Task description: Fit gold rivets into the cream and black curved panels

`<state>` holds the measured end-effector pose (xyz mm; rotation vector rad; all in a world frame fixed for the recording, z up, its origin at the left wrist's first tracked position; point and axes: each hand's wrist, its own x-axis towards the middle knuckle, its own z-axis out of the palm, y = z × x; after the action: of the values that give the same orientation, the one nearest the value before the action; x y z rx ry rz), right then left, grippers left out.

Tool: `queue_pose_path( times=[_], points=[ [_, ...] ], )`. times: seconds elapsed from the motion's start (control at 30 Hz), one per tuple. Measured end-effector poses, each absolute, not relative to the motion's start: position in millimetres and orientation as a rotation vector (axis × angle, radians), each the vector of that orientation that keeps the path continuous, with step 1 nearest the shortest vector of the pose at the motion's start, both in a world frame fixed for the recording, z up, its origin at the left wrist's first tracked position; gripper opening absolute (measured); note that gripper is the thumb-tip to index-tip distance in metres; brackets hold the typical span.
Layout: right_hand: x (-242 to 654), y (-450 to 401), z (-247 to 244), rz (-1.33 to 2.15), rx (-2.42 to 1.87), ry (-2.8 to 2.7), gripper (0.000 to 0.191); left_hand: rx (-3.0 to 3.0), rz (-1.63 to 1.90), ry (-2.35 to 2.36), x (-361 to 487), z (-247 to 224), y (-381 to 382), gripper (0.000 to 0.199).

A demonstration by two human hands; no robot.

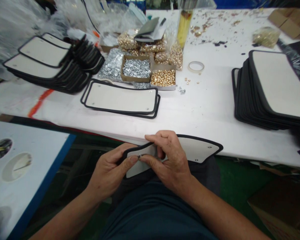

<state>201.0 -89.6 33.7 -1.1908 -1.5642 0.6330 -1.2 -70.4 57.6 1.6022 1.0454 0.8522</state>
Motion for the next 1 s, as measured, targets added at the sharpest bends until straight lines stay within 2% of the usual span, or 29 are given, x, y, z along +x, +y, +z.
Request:
queue_pose_path(
  times=[0.07,0.27,0.37,0.5,0.7,1.0],
  points=[
    [203.9,-87.7,35.1,0.592,-1.15,-1.684,0.048,1.729,0.923,1.03,-2.2,56.9,-72.0,0.012],
    [209.5,-86.6,44.3,0.517,-0.992,-1.882,0.016,2.061,1.123,0.804,-6.2,55.0,-74.1,0.035],
    [209.3,-92.4,46.0,0.432,-0.994,-1.891,0.015,2.145,1.179,0.739,-8.9,57.5,-75.7,0.044],
    [208.0,-98.6,48.6,0.408,-0.957,-1.88,0.019,2.174,1.21,0.727,-12.9,64.0,-79.2,0.039],
    [205.3,-99.9,55.8,0.365,-0.951,-1.9,0.012,2.273,1.188,0.724,-15.9,72.9,-83.0,0.027],
    [203.5,-106.8,53.7,0.23,-0.898,-1.956,0.013,2.298,1.172,0.741,-16.2,71.8,-93.5,0.028]
  ],
)
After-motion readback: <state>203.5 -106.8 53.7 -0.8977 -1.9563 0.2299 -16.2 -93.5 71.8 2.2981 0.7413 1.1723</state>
